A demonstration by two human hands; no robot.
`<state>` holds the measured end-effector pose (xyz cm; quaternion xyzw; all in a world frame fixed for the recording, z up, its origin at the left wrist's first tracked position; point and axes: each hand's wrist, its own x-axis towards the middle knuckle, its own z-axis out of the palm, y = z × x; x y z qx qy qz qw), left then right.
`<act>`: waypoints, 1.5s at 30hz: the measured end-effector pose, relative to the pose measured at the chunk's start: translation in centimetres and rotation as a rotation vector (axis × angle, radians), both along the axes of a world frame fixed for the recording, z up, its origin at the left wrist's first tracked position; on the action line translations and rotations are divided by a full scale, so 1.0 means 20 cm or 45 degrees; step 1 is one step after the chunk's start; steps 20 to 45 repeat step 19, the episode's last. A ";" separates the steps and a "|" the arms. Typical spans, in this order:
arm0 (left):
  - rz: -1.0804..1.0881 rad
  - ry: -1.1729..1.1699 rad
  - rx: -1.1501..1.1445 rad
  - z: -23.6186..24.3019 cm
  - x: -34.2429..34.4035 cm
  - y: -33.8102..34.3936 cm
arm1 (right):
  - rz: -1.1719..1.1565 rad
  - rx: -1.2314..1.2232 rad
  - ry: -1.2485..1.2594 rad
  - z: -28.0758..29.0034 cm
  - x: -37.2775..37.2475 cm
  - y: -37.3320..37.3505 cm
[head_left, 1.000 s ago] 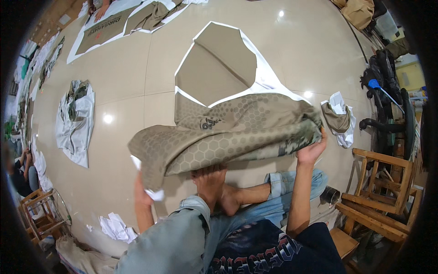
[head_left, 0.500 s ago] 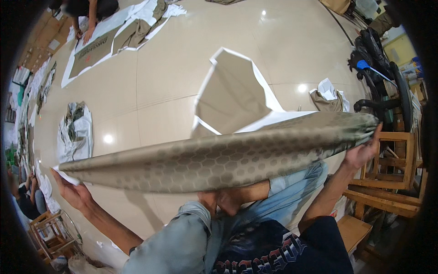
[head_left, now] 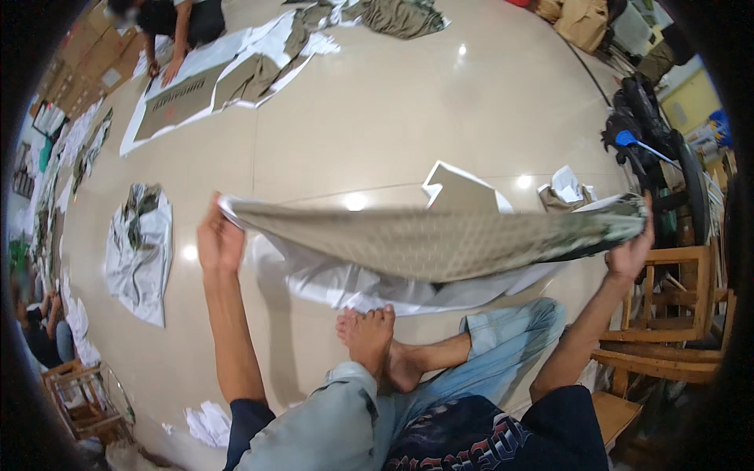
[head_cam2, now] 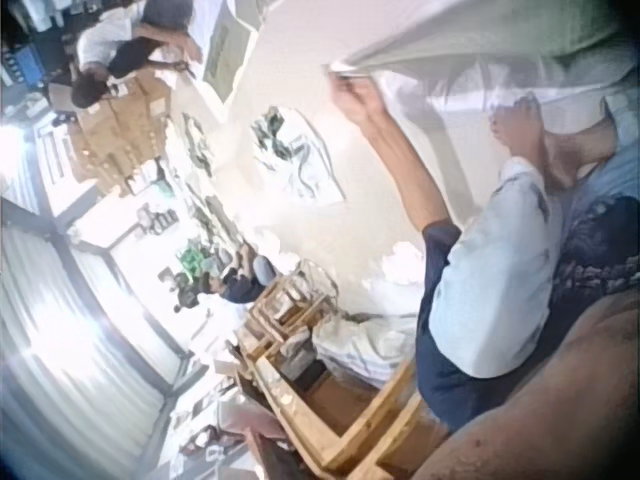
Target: The person sits on the floor and uses scissors to cut a large piece of white fabric that is layered over a camouflage-patterned shirt. They follow the contours of the shirt to cut the fabric into a matching shape, then set the cut piece aside.
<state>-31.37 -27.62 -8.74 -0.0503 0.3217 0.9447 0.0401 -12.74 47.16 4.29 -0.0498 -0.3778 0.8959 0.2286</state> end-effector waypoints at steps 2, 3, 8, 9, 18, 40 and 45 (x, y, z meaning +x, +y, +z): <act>0.375 0.063 -0.194 0.09 -0.06 -0.02 | 0.186 0.067 0.144 0.10 0.16 0.26; 0.439 0.103 -0.211 0.28 0.00 0.03 | 0.168 0.066 0.229 0.13 0.21 0.26; -0.055 0.034 -0.251 0.40 0.38 0.37 | -0.395 0.079 -0.188 -0.09 0.32 -0.14; -0.396 -0.075 -0.051 0.34 0.38 0.38 | -0.293 0.028 -0.191 -0.09 0.30 -0.19; 0.050 -0.403 -0.636 -0.28 0.15 0.72 | -0.072 0.030 -0.070 -0.06 0.06 -0.34; -0.039 -0.490 -0.729 -0.35 0.31 0.91 | -0.044 0.026 -0.055 -0.05 0.05 -0.41; -0.039 -0.490 -0.729 -0.35 0.31 0.91 | -0.044 0.026 -0.055 -0.05 0.05 -0.41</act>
